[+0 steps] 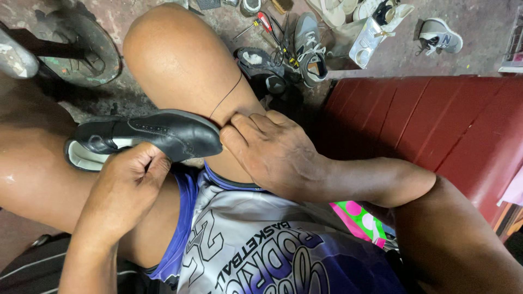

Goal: The person sits on the floor and sews a black shoe using a needle and thread. They repeatedly pass the needle through the shoe's upper and pull the thread tight to secure the stitching.

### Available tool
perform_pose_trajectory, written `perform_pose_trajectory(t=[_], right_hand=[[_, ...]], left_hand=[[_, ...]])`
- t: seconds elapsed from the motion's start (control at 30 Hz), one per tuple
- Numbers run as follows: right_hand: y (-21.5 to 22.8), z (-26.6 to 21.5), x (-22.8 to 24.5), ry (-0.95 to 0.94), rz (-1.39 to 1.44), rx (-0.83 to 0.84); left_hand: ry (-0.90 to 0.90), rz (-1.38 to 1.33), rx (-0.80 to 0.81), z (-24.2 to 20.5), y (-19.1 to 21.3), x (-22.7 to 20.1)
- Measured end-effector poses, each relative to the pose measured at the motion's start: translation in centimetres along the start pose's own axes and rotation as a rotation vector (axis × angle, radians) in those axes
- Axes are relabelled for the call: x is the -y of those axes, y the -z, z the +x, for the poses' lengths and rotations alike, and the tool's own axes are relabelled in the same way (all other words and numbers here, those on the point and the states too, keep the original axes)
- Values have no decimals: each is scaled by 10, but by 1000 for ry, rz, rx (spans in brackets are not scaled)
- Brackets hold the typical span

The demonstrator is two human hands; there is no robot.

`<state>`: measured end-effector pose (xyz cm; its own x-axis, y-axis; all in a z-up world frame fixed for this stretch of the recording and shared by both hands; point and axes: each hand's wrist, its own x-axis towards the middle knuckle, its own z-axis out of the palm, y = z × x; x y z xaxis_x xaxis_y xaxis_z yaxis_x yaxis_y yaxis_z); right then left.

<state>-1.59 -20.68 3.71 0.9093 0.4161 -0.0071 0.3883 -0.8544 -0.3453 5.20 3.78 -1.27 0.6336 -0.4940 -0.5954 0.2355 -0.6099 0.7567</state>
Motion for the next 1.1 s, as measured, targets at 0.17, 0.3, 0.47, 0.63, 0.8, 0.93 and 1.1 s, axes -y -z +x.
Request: perform_pose_trajectory(t=[0.17, 0.3, 0.47, 0.63, 0.8, 0.93, 1.1], right_hand=[[-3, 2, -23, 85, -41, -54], [-2, 1, -45, 87, -140, -118], [-13, 1, -51, 79, -151, -210], [-20, 3, -64, 3, -50, -195], [-12, -10, -86, -24, -108, -34], [0, -17, -104, -59, 41, -34], [-1, -25, -87, -23, 242, -36]], left_hand=[[-24, -35, -77, -6, -5, -7], [-32, -69, -151, -10, -10, -7], [-128, -210, -307, -15, -27, 4], [-218, -255, -446, -18, -42, 2], [-218, -209, -470, -31, -43, -18], [-261, 197, -683, -58, -46, -44], [-353, 367, -783, -65, -62, -69]])
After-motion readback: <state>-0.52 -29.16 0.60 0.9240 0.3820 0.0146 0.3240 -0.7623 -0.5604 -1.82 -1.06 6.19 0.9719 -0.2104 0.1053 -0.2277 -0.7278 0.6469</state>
